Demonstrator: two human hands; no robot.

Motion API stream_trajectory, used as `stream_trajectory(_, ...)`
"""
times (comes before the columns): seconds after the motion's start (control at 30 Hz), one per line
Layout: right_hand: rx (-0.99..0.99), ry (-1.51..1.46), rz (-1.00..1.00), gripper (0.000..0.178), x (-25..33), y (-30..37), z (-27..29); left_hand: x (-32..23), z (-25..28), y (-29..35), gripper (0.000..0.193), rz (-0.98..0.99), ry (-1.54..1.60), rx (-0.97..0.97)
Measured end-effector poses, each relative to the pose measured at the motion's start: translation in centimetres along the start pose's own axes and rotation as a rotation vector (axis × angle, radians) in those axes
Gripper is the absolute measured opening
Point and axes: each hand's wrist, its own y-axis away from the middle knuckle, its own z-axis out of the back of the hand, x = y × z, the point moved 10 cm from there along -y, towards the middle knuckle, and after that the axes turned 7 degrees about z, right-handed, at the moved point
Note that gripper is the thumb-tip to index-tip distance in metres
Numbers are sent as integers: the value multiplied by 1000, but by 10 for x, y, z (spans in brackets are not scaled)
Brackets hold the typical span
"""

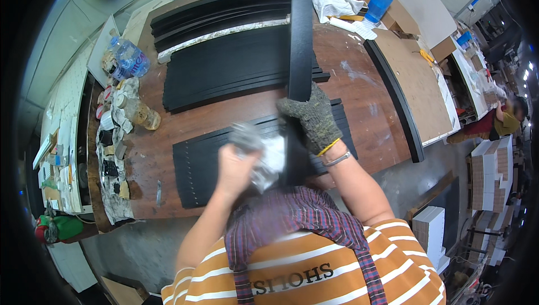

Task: The person wipes black rectangular planks on a workbench using a white cloth and a yellow sponge. They handle the planks one at a time, wiping each surface and edges, then placing them back on the bench.

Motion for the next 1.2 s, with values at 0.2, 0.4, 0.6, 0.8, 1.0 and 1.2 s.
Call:
stream_trajectory(0.2, 366, 354, -41, 39, -23, 7, 7, -29, 25, -30, 27, 115, 383, -114)
stream_trajectory(0.4, 630, 1078, 483, 44, -12, 36, -46, -24, -14, -36, 30, -160, 374, -157)
stream_trajectory(0.6, 714, 1042, -85, 69, -17, 73, -24, -48, 172, -86, 13, -232, 631, -605)
stream_trajectory(0.8, 744, 1078, -188, 68, -46, 107, -2, -14, 300, -73, 27, -225, 658, -856)
stream_trajectory(1.0, 666, 1146, -252, 61, -51, 114, 26, -49, 299, 11, 26, -379, 307, -1045)
stream_trajectory(1.2, 639, 1300, -29, 48, -61, 104, 7, -83, -6, 26, 41, -578, -821, -97)
